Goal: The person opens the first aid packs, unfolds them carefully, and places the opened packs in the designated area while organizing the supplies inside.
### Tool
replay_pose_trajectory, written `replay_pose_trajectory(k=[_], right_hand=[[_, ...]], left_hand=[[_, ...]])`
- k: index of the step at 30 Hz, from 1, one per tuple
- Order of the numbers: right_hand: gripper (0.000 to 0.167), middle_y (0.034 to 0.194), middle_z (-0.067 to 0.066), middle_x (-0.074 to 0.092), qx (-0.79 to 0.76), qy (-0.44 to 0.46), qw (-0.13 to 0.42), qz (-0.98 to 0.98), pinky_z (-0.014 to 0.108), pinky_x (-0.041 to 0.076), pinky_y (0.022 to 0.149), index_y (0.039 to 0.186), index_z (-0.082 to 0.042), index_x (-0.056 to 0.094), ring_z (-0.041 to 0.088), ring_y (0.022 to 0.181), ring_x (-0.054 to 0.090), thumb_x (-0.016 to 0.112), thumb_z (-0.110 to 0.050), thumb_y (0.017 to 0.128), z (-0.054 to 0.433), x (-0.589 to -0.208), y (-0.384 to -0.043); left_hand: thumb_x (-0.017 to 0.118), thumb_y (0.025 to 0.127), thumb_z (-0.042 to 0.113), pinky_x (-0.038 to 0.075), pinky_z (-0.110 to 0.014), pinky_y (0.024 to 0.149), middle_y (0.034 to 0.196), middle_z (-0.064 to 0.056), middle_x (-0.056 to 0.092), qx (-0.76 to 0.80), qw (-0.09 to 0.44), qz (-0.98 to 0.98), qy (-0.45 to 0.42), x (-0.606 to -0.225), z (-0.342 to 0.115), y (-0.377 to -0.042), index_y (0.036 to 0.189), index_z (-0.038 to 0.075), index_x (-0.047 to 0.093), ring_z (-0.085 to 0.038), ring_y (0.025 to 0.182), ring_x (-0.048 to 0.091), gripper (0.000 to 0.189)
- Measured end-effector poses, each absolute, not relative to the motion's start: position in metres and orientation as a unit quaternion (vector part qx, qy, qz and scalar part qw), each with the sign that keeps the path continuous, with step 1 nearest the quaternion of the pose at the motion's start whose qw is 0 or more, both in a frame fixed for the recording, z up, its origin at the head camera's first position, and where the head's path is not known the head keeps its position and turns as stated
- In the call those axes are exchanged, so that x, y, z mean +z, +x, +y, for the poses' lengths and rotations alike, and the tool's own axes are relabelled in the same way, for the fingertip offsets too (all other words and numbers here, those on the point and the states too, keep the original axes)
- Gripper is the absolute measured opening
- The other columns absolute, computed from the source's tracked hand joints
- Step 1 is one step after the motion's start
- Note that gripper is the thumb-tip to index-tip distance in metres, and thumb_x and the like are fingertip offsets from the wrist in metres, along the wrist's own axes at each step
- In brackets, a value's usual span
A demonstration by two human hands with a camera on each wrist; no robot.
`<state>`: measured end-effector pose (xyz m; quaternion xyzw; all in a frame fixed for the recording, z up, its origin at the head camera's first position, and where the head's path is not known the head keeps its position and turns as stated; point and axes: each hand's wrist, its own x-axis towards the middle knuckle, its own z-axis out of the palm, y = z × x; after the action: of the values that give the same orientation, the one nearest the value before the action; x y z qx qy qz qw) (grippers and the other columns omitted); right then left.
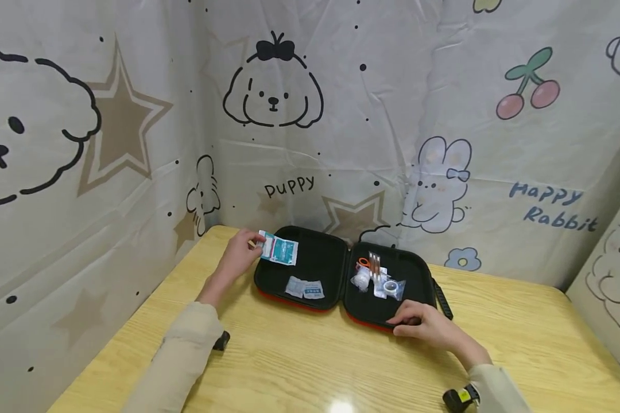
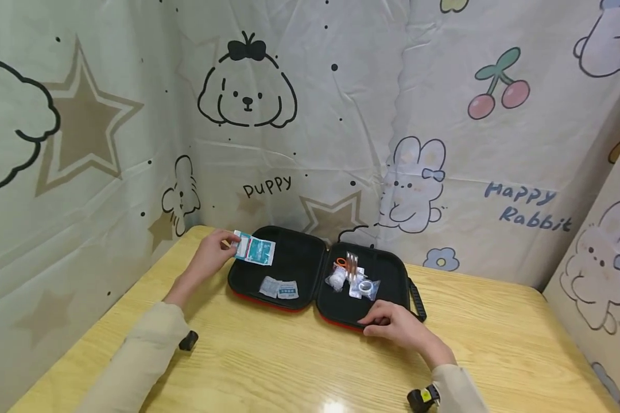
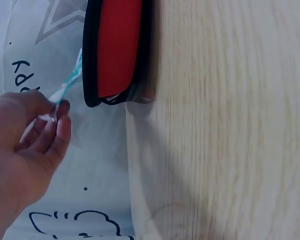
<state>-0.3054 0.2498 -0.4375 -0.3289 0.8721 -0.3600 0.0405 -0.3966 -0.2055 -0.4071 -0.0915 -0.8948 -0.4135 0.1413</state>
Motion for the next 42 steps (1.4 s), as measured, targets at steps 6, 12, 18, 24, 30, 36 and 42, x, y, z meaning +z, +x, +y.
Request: replay_pose_trajectory(k=[6, 12, 18, 24, 30, 36, 42], right_hand=[[0.017, 0.095, -0.001, 0.068, -0.364, -0.338, 0.041, 0.867, 0.020, 0.049, 0.071, 0.105, -0.015, 0.078, -0.001, 0.085, 0.057, 0.072, -0.023, 0.091, 0.254, -0.439, -0.309], [0.018, 0.096, -0.004, 0.067, -0.367, -0.330, 0.047, 0.868, 0.020, 0.049, 0.072, 0.106, -0.017, 0.078, -0.001, 0.086, 0.058, 0.072, -0.025, 0.091, 0.254, -0.441, -0.308], [0.016, 0.096, -0.005, 0.067, -0.360, -0.323, 0.041, 0.874, 0.021, 0.049, 0.072, 0.105, -0.020, 0.078, -0.001, 0.084, 0.057, 0.072, -0.026, 0.091, 0.257, -0.442, -0.305], [0.016, 0.095, -0.003, 0.067, -0.361, -0.330, 0.032, 0.872, 0.020, 0.048, 0.072, 0.104, -0.018, 0.078, 0.000, 0.084, 0.057, 0.072, -0.024, 0.091, 0.257, -0.442, -0.304], [0.015, 0.097, -0.007, 0.066, -0.352, -0.312, 0.037, 0.882, 0.021, 0.048, 0.074, 0.104, -0.022, 0.078, 0.002, 0.087, 0.057, 0.073, -0.027, 0.090, 0.252, -0.439, -0.306], [0.016, 0.099, -0.005, 0.068, -0.352, -0.300, 0.046, 0.886, 0.025, 0.048, 0.078, 0.102, -0.022, 0.078, 0.011, 0.092, 0.059, 0.074, -0.030, 0.089, 0.251, -0.435, -0.304], [0.016, 0.099, -0.004, 0.068, -0.354, -0.301, 0.046, 0.884, 0.024, 0.047, 0.077, 0.102, -0.021, 0.078, 0.011, 0.091, 0.058, 0.075, -0.029, 0.089, 0.253, -0.436, -0.303]], left_hand=[[0.061, 0.088, 0.003, 0.051, -0.041, 0.084, 0.112, -0.018, 0.061, -0.404, 0.133, -0.902, -0.071, -0.407, -0.204, -0.402, 0.107, -0.003, 0.071, -0.029, 0.093, 0.060, 0.022], [0.060, 0.088, 0.004, 0.050, -0.042, 0.086, 0.109, -0.020, 0.068, -0.383, 0.090, -0.917, -0.063, -0.408, -0.196, -0.410, 0.108, -0.004, 0.072, -0.028, 0.094, 0.059, 0.024], [0.060, 0.092, 0.006, 0.049, -0.046, 0.095, 0.116, -0.019, 0.068, -0.344, 0.038, -0.935, -0.072, -0.414, -0.173, -0.404, 0.112, -0.002, 0.072, -0.028, 0.098, 0.058, 0.024], [0.065, 0.092, 0.013, 0.041, -0.047, 0.092, 0.119, -0.013, 0.071, -0.247, 0.039, -0.965, -0.082, -0.422, -0.146, -0.397, 0.113, 0.009, 0.074, -0.029, 0.104, 0.063, 0.023], [0.064, 0.091, 0.009, 0.036, -0.050, 0.095, 0.127, -0.011, 0.068, -0.214, 0.053, -0.970, -0.099, -0.422, -0.132, -0.397, 0.124, 0.011, 0.068, -0.030, 0.113, 0.062, 0.033], [0.064, 0.090, 0.005, 0.044, -0.048, 0.105, 0.129, -0.017, 0.062, -0.232, 0.058, -0.965, -0.106, -0.420, -0.129, -0.398, 0.128, 0.004, 0.062, -0.029, 0.110, 0.058, 0.039], [0.063, 0.091, 0.007, 0.046, -0.047, 0.104, 0.126, -0.022, 0.056, -0.289, 0.071, -0.952, -0.068, -0.420, -0.134, -0.397, 0.128, -0.001, 0.060, -0.031, 0.106, 0.054, 0.037]])
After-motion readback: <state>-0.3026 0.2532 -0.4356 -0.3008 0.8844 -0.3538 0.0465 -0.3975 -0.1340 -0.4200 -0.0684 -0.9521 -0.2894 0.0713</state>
